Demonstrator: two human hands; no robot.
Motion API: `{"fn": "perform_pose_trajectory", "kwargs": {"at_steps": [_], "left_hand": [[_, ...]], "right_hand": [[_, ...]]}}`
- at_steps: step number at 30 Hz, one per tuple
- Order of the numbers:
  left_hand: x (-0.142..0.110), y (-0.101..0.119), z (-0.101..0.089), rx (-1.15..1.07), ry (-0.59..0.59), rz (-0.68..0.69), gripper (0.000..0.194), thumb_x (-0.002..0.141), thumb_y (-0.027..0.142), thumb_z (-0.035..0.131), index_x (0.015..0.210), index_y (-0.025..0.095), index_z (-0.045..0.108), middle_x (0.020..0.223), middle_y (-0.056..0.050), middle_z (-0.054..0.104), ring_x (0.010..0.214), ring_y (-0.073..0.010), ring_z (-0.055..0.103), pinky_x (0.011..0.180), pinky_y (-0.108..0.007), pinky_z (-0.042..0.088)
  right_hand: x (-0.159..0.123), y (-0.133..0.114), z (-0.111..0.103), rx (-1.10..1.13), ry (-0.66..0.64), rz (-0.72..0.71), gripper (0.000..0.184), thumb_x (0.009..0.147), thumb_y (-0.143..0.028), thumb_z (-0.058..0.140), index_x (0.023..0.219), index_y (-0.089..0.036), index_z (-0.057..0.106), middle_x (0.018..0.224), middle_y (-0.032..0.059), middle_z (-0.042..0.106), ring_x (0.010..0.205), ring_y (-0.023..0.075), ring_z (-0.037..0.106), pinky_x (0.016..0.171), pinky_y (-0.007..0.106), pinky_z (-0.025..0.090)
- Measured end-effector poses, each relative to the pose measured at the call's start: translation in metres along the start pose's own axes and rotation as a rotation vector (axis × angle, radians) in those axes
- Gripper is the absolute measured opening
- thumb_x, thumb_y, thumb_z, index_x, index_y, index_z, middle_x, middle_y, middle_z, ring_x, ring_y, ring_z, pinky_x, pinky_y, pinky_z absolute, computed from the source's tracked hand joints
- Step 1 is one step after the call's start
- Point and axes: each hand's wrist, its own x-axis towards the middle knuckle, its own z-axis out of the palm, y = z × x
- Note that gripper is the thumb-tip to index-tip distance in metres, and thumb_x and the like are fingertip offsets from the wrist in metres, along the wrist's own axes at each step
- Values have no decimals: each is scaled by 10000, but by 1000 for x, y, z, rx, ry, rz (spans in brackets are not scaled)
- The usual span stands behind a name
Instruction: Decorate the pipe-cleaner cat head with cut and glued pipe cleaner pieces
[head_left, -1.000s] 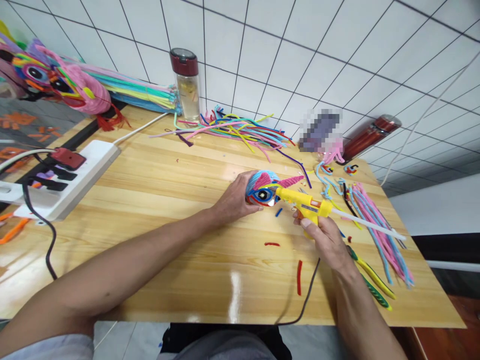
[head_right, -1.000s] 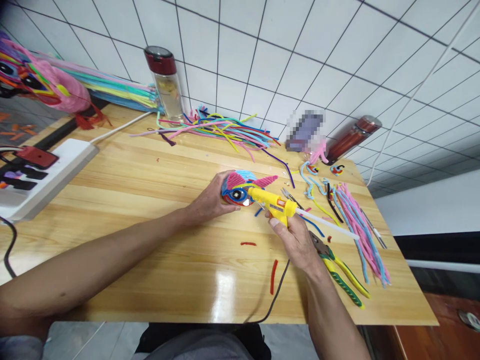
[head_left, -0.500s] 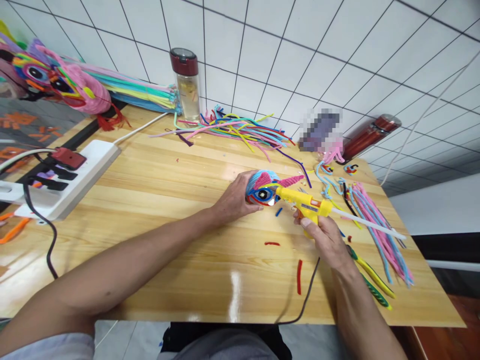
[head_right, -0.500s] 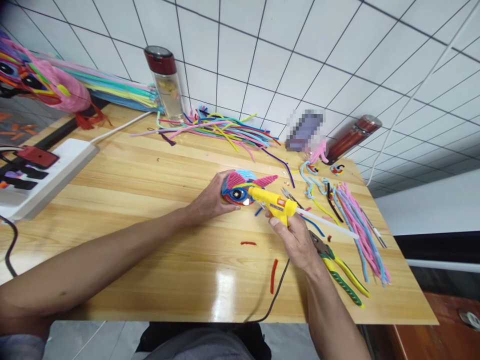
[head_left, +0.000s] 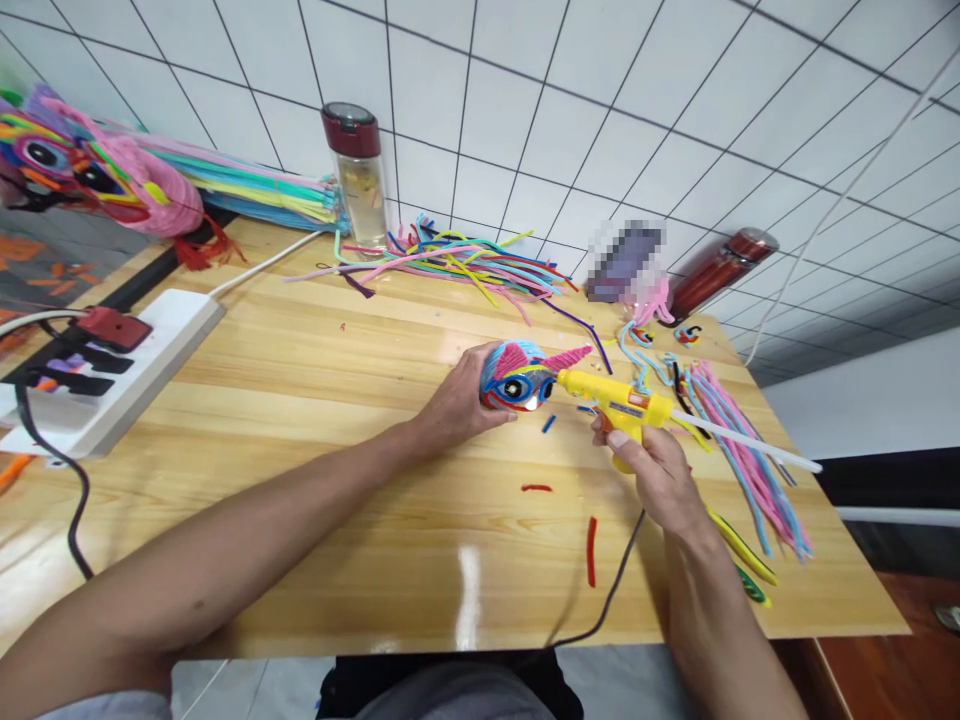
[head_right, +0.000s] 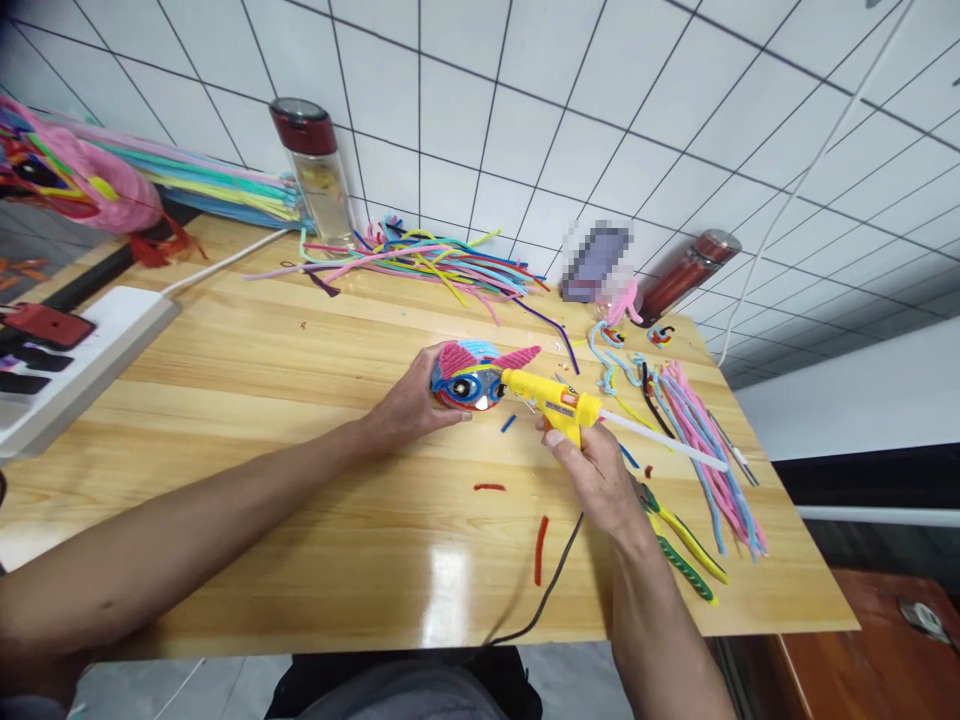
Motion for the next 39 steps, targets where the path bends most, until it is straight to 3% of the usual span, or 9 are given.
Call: {"fn": "perform_pose_trajectory", "kwargs": {"at_steps": [9,18,31,39], "left_hand": [[-2,-2,0,-2,1,-84,961,709,297,897,1511,211,376,1512,-162,517,1435,-343,510,1219,-528,439],[-2,-3,-1,-6,0,-148,950,704,337,913,1482,211,382,1479,-168,536,1426,-345,519,1214,-550,438],[-3,-3,0,-19,16,-142,882,716,370,909,1429,226,410,1434,-155,559,1423,-363,520,1207,-588,445],[-2,0,-1,-21,14,-156,866,712,357,909,1413,212,423,1428,-161,559,1418,-365,524,1209,-586,441]], "right_hand": [[1,-2,-3,-66,-19,-13,396,951,-560,590,1000,-221,788,1011,76,784,929,278,693,855,409,538],[4,-12,-3,-93,-31,-32,340,950,-496,567,958,-214,755,919,56,758,853,255,672,796,377,520],[6,-15,-2,-95,-24,-31,342,947,-505,563,947,-225,759,981,67,772,896,266,680,869,402,530],[6,-13,-2,-110,-26,-16,337,933,-505,551,878,-219,721,964,69,757,877,265,667,837,401,514]]}}
